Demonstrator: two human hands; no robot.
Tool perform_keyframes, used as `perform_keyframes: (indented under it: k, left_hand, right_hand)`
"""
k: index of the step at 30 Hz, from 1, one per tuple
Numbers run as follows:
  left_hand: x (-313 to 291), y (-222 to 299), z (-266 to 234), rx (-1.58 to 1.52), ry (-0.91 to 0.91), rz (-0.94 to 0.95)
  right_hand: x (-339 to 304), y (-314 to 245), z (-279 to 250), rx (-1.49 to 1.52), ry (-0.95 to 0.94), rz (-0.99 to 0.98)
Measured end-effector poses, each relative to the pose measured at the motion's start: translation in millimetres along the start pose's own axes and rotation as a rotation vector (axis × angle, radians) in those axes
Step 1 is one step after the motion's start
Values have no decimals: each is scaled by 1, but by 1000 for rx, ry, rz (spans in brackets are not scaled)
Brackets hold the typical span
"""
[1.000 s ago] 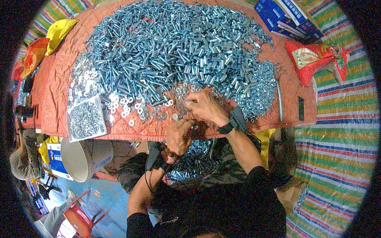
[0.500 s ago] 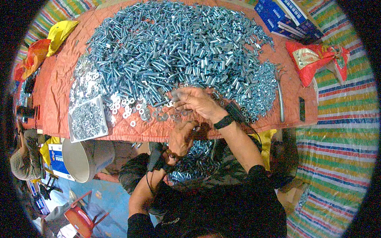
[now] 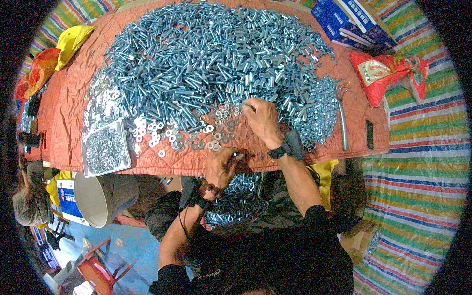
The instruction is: Assembling bolts, washers, and nuts from a large pile on a table.
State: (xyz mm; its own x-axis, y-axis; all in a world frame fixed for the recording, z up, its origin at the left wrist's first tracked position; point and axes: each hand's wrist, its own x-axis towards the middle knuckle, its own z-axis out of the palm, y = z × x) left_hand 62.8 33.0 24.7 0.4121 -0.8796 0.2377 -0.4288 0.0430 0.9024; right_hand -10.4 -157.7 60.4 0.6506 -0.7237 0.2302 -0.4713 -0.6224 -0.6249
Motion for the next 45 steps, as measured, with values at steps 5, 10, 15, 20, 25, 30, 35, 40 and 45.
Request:
perform_keyframes:
  k: [5, 10, 15, 20, 25, 30, 35, 40, 45]
  left_hand:
    - [2, 2, -3, -23, -25, -7]
    - [2, 5, -3, -20, -6, -18]
    - [2, 10, -4, -56, 3, -61]
    - [2, 8, -2, -20, -1, -54]
    - [5, 3, 1, 0, 32, 4]
    - [5, 7, 0, -16, 14, 13]
    - [5, 6, 3, 9, 28, -21]
    - [3, 4, 5, 18, 49, -7]
    - [4, 4, 4, 56, 21, -31]
  right_hand:
    - [8, -14, 7, -169, 34, -35]
    - [12, -20, 4, -276, -23, -1]
    - [4, -20, 0, -435, -92, 6]
    - [-9, -6, -8, -339, -30, -36]
    - [-29, -11, -21, 272, -306, 237]
    - [-58, -10, -22, -172, -257, -286]
    - [-59, -2, -25, 175, -550, 224]
    - [-66, 3, -41, 794, -479, 309]
    - [-74, 8, -37, 1112, -460, 334]
